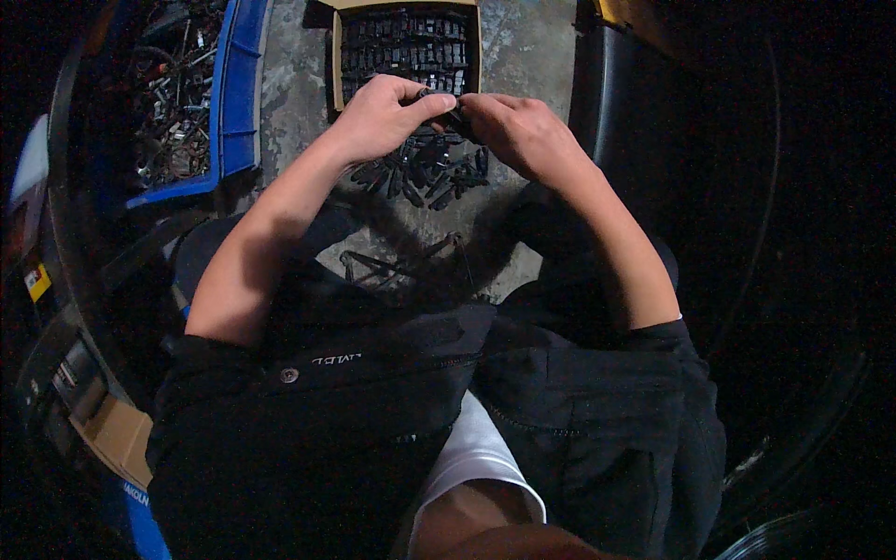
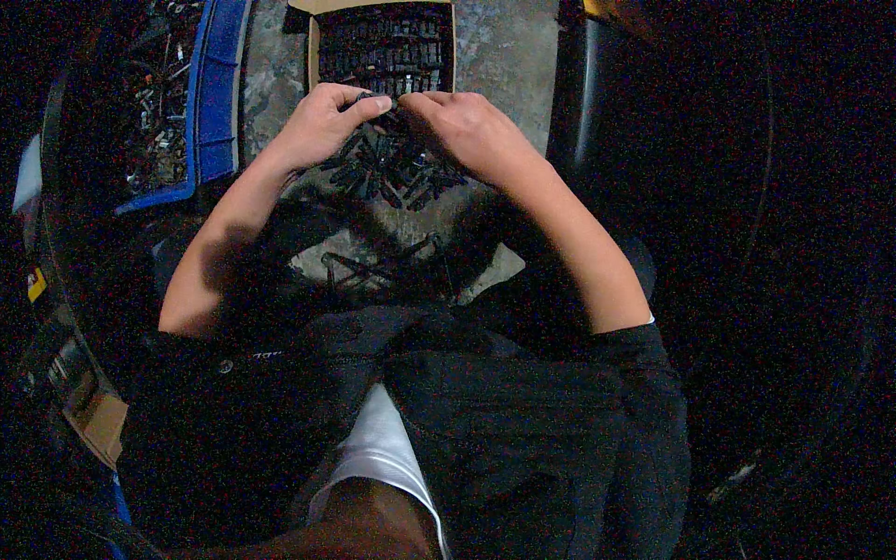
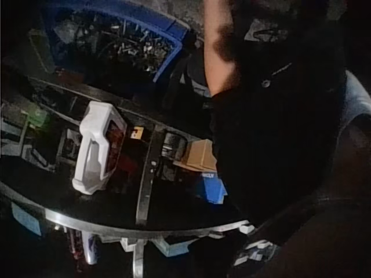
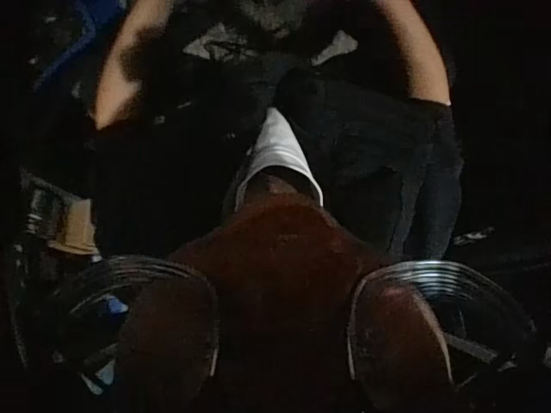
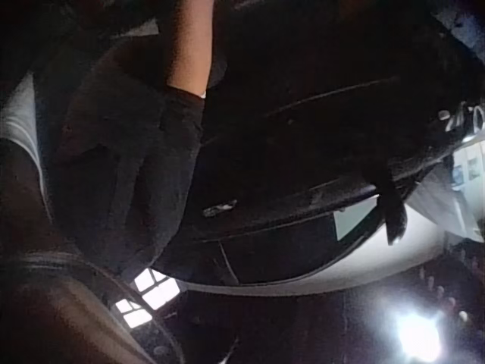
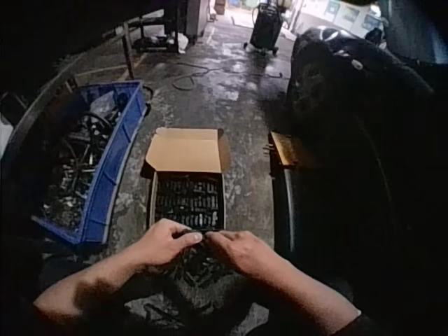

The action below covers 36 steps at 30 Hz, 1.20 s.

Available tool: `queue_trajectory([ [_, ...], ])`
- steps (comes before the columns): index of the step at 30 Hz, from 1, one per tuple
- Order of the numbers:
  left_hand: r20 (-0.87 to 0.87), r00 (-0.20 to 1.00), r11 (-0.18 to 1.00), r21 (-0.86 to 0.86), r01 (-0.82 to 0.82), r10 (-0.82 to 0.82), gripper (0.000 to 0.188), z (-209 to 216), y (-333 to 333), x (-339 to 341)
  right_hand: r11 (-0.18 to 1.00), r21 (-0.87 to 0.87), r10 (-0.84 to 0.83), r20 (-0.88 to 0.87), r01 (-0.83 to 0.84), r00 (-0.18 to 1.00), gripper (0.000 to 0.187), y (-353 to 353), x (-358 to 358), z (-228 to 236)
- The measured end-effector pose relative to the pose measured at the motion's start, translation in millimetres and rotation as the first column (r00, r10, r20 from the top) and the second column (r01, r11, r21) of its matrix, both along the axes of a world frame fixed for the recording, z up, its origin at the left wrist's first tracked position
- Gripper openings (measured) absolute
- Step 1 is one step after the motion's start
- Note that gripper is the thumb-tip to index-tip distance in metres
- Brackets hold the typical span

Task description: The person sits on the floor and repeatedly picks up small black plastic components from a pile, snaps them together, and places the assembled units into a cardboard box. The person continues this cycle of picking, assembling, and placing throughout the clip.

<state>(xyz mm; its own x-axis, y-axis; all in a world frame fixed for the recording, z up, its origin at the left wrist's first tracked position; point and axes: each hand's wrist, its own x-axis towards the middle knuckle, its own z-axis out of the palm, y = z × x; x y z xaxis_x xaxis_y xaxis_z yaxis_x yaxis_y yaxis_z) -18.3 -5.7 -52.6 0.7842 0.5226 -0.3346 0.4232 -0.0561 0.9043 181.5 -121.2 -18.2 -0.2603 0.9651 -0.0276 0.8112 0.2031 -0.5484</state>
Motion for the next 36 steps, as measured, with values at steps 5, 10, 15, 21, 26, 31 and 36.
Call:
queue_trajectory([
  [5,-0.075,0.997,1.000,-0.022,0.003,-0.005,0.044,7,-1,2,1.000,-0.011,-0.013,-0.012,0.013,1.000,0.024,-1,-3,2],
  [10,-0.052,0.998,1.000,-0.006,-0.018,0.018,0.043,1,0,2,0.998,0.042,-0.047,-0.041,0.049,0.998,0.027,1,-1,-4],
  [15,0.056,0.998,0.982,0.187,0.001,-0.012,0.042,-10,-4,3,0.989,-0.115,-0.111,-0.138,0.095,0.984,0.026,5,0,1],
  [21,0.118,0.991,0.988,0.151,0.039,-0.057,0.037,0,-3,3,0.974,-0.209,-0.148,-0.309,0.085,0.939,0.032,7,12,8],
  [26,0.157,0.985,0.993,0.111,0.050,-0.067,0.036,2,-3,5,0.965,-0.209,-0.215,-0.293,0.157,0.932,0.031,7,11,5],
  [31,0.149,0.988,0.975,0.221,0.011,-0.045,0.033,6,-3,6,0.960,-0.130,-0.277,-0.278,0.250,0.920,0.030,8,8,1],
  [36,0.294,0.951,0.980,0.139,-0.141,0.095,0.034,3,-3,8,0.886,-0.392,-0.420,-0.459,0.246,0.783,0.037,9,18,-4],
])
